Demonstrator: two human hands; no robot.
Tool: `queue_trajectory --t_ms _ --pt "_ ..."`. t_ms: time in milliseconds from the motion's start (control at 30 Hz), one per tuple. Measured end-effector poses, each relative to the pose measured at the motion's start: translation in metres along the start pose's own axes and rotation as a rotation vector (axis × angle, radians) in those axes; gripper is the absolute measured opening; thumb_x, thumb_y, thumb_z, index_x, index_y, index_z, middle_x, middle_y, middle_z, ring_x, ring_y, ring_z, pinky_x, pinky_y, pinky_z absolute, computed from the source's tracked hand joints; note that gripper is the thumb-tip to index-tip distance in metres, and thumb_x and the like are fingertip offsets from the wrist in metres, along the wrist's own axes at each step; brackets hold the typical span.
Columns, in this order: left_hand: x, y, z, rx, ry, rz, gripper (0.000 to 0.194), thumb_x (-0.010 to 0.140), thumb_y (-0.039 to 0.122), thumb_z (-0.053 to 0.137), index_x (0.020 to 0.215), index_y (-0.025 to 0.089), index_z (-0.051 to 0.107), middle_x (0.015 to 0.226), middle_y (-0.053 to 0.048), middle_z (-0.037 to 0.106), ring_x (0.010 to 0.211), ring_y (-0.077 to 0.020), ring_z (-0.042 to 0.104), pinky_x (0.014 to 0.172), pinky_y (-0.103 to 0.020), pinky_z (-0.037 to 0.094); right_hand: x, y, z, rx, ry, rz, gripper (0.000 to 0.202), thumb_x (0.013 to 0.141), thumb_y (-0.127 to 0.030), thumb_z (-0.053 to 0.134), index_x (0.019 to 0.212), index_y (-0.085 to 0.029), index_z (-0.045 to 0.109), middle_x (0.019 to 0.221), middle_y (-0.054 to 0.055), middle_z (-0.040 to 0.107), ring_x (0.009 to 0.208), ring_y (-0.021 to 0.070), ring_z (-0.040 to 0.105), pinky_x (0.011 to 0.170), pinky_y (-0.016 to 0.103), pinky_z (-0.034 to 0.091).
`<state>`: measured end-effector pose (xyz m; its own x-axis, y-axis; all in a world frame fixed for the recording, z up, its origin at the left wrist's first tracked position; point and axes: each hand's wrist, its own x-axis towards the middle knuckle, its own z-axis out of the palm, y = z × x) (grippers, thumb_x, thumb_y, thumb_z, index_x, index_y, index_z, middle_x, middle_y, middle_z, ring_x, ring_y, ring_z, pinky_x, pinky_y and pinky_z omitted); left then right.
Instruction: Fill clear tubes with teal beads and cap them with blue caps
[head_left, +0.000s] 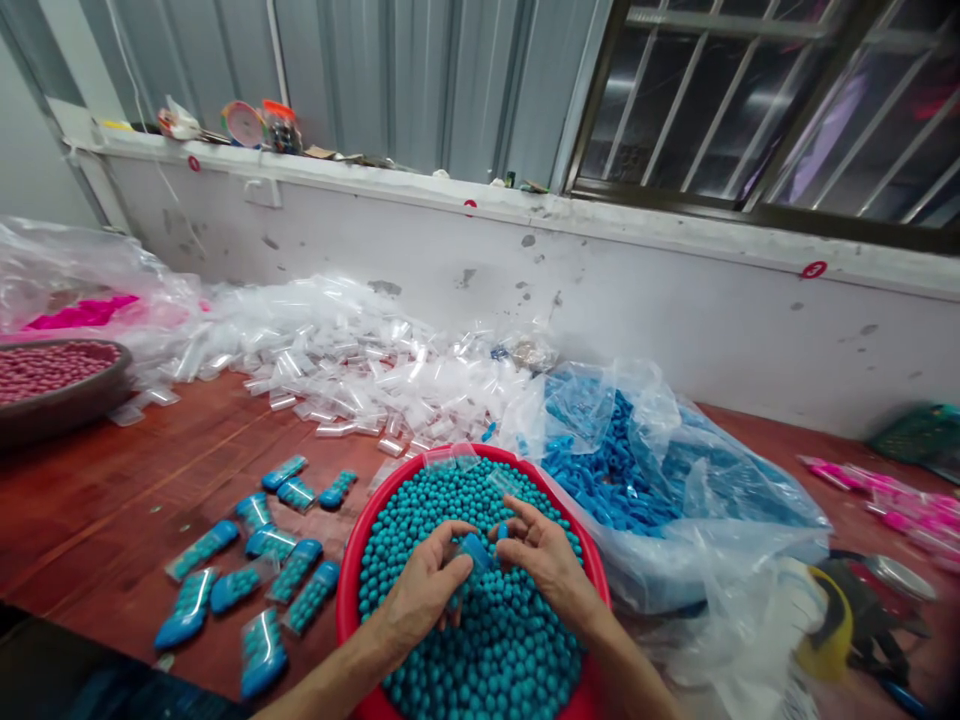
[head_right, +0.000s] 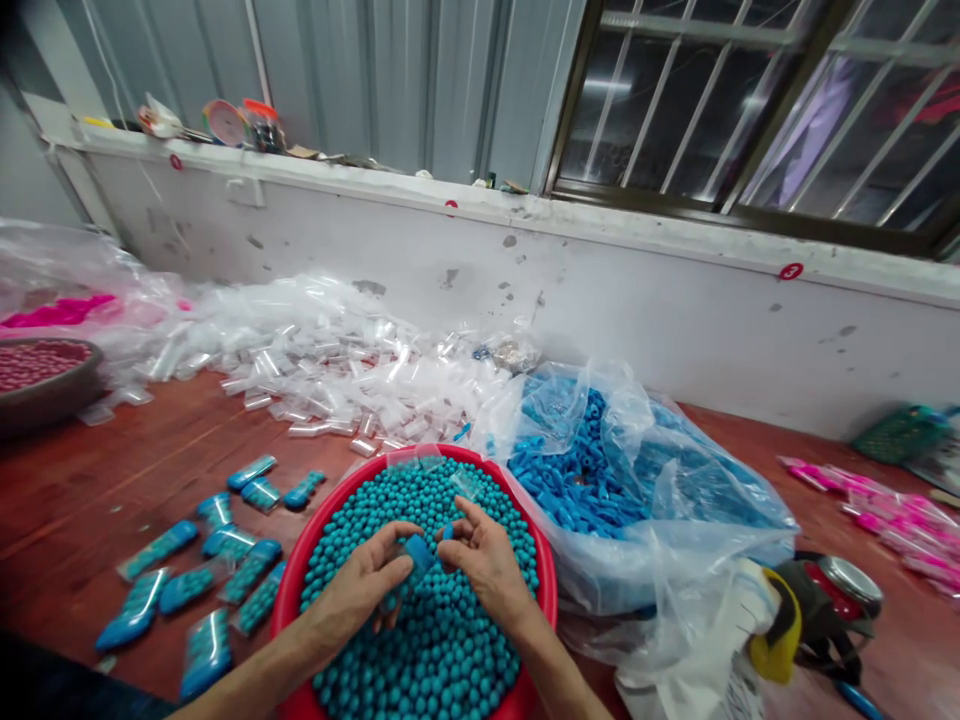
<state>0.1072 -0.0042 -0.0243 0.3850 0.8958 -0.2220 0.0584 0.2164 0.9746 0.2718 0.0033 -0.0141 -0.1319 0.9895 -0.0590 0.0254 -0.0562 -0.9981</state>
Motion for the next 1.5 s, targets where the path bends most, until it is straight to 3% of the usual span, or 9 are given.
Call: queue_trajectory --t_ms 167,333,467,600,833,1033,1267,1367,1500 --pt "0.001 -0.007 0.014 0.005 0.213 0.014 0.04 0.075 0.037 0.045 0.112 0.021 0.043 0.066 0.004 0.05 0.037 -0.0067 0.041 0.035 -0.019 0.031 -0.011 0.002 0.015 -0.377 -0.072 -0.111 0.041 0.08 -0.032 0.047 0.118 -0.016 0.051 0.109 0.009 0.059 0.098 0.022 0.054 0.083 0.035 0.044" --pt "-0.001 -0.001 0.015 -0.073 0.2 0.097 0.044 0.072 0.03 0.053 0.114 0.017 0.047 0.083 -0.003 0.06 0.072 -0.0157 0.055 0.065 -0.025 0.043 -0.025 0.003 0.017 -0.663 -0.263 -0.095 0.093 0.062 -0.036 0.069 0.136 -0.012 0.02 0.139 0.015 0.026 0.128 0.0275 0.022 0.102 0.041 0.024" --pt "-0.002 0.006 0.015 -0.141 0.093 0.101 0.033 0.071 0.03 0.054 0.101 0.016 0.053 0.084 -0.002 0.061 0.084 -0.0179 0.054 0.077 -0.026 0.041 -0.028 0.006 0.026 -0.729 -0.205 -0.149 0.085 0.062 -0.032 0.067 0.132 -0.011 0.025 0.127 0.017 0.041 0.116 0.0284 0.041 0.093 0.04 0.036" --pt "-0.001 0.003 0.02 -0.084 0.182 0.061 0.025 0.072 0.03 0.051 0.094 0.017 0.053 0.067 0.003 0.055 0.067 -0.0147 0.051 0.064 -0.025 0.04 -0.029 0.011 0.036 -0.762 -0.067 -0.284 0.069 0.061 -0.027 0.061 0.122 -0.012 0.033 0.109 0.014 0.05 0.095 0.025 0.054 0.08 0.037 0.044" --pt "0.003 -0.007 0.023 0.194 0.242 0.186 0.012 0.076 0.023 0.043 0.083 0.018 0.051 0.075 -0.001 0.057 0.07 -0.0162 0.052 0.069 -0.027 0.04 -0.03 0.014 0.039 -0.8 -0.084 -0.241 0.068 0.057 -0.027 0.063 0.118 -0.012 0.035 0.1 0.011 0.052 0.084 0.024 0.057 0.072 0.035 0.047" --pt "-0.011 0.003 -0.019 0.418 0.276 0.23 0.021 0.078 0.03 0.043 0.095 0.02 0.052 0.082 -0.002 0.061 0.076 -0.0191 0.056 0.071 -0.027 0.041 -0.026 0.006 0.035 -0.964 -0.225 -0.27 0.075 0.072 -0.036 0.059 0.135 -0.017 0.022 0.122 0.015 0.046 0.101 0.0289 0.053 0.08 0.038 0.044" --pt "-0.028 0.017 -0.111 1.073 0.685 0.056 0.042 0.081 0.033 0.035 0.117 0.019 0.049 0.097 -0.01 0.063 0.084 -0.0272 0.059 0.071 -0.035 0.043 0.035 -0.003 -0.006 -1.422 0.112 -0.146 0.049 0.084 -0.028 0.046 0.129 -0.013 0.034 0.115 0.018 0.049 0.091 0.0274 0.058 0.069 0.035 0.047" --pt "-0.024 0.013 -0.114 1.318 0.743 0.132 0.041 0.084 0.029 0.03 0.118 0.017 0.05 0.1 -0.012 0.06 0.088 -0.0261 0.057 0.076 -0.037 0.042 0.051 0.001 -0.016 -1.552 0.076 -0.127 0.039 0.082 -0.023 0.048 0.12 -0.015 0.043 0.107 0.015 0.054 0.087 0.0248 0.059 0.067 0.031 0.047" --pt "0.002 0.015 -0.088 1.374 0.631 0.334 0.038 0.084 0.025 0.034 0.118 0.019 0.049 0.101 -0.009 0.06 0.091 -0.022 0.055 0.08 -0.033 0.042 0.052 0.008 -0.012 -1.561 0.015 -0.167 0.028 0.084 -0.019 0.043 0.111 -0.018 0.048 0.099 0.01 0.056 0.082 0.0208 0.059 0.063 0.027 0.046"
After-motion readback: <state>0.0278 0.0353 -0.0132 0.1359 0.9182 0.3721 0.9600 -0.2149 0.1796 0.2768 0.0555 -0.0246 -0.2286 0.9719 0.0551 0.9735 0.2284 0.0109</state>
